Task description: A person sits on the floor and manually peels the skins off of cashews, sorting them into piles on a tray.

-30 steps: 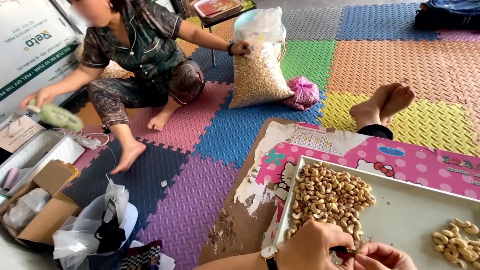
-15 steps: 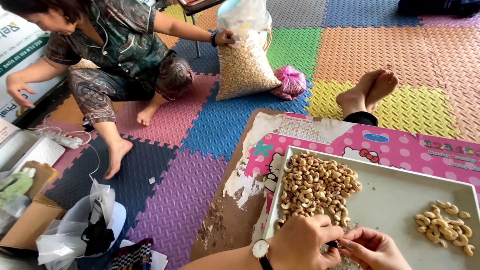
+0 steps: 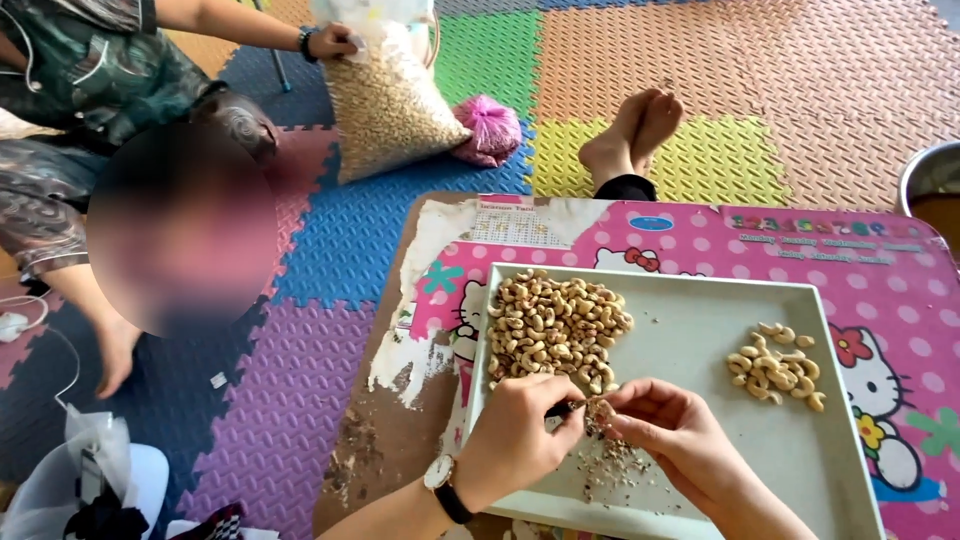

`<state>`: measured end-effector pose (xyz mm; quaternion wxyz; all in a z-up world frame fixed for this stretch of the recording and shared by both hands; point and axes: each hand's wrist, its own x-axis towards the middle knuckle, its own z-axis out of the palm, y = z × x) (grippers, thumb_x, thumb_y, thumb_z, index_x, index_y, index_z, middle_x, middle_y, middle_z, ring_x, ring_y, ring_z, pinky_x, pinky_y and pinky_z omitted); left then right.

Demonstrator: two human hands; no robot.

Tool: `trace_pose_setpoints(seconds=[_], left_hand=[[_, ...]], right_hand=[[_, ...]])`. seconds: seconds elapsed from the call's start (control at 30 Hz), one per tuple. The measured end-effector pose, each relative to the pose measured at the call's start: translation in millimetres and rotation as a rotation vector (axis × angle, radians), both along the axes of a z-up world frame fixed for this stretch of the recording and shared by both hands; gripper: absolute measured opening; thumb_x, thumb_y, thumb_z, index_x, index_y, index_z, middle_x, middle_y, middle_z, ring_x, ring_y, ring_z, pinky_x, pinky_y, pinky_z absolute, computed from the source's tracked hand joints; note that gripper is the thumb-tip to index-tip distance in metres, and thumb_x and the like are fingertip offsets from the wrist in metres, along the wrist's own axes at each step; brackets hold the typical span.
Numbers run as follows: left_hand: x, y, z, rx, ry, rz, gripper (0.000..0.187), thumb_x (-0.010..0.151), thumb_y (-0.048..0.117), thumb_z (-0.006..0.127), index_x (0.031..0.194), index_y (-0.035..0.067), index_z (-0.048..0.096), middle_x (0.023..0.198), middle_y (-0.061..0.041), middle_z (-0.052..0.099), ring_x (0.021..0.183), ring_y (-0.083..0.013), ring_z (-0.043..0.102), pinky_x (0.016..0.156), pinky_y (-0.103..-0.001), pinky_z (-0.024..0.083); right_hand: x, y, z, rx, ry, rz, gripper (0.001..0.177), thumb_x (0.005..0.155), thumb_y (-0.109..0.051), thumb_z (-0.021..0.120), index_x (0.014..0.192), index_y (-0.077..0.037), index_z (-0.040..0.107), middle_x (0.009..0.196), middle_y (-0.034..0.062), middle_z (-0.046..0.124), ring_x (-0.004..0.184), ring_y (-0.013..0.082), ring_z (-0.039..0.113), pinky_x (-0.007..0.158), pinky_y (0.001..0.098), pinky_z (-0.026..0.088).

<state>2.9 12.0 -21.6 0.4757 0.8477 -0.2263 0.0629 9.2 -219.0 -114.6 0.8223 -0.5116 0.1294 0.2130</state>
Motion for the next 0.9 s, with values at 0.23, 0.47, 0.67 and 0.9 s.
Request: trace_pose_setpoints(seconds=[0.23,0.47,0.67,0.9], left_hand=[[-0.8,-1.2,-2.6,-0.004,0.048,-0.065,0.013,0.080,0.007,0.066,0.090,0.001,0.073,0.075,-0.008,0.073,0.051,-0.0153,0.058,0.045,-0.027,0.045],[2.4,-0.5,-3.1,-0.077,0.117,-0.070,0.021,0.083,0.018,0.073,0.094,0.000,0.076,0.072,-0.010,0.075,0.046,-0.0135,0.053,0.042,-0.027,0.042],[4.6,0.5,-7.6,-0.046,0.299,-0.042,0.018,0.078,0.017,0.078,0.091,0.006,0.077,0.066,-0.004,0.071,0.045,-0.0090,0.047,0.040,-0.025,0.037],[4.7,-1.9,-10.3,-0.025,0.391,-0.034,0.020,0.076,0.017,0.075,0.090,0.004,0.075,0.064,-0.003,0.068,0.045,-0.0077,0.045,0.039,-0.023,0.036]], right_hand=[[-4.0,6.6,13.8,-0.073,-0.096,-0.023,0.034,0.075,0.023,0.073,0.109,0.018,0.074,0.100,0.0304,0.079,0.087,0.0344,0.074,0.085,0.0440,0.061],[-14.9,16.5,19.1,-0.447,-0.535,0.008,0.037,0.070,0.018,0.078,0.103,0.002,0.083,0.106,0.0108,0.084,0.084,0.0187,0.079,0.077,0.0278,0.066],[-24.1,29.5,35.6,-0.981,-1.027,-0.062,0.035,0.068,-0.006,0.083,0.102,-0.016,0.082,0.108,-0.0003,0.080,0.077,0.0097,0.078,0.058,0.0195,0.065],[-23.8,30.8,34.6,-1.078,-1.238,-0.034,0.035,0.072,-0.003,0.079,0.107,-0.008,0.078,0.114,0.0053,0.076,0.089,0.0156,0.078,0.075,0.0250,0.068]])
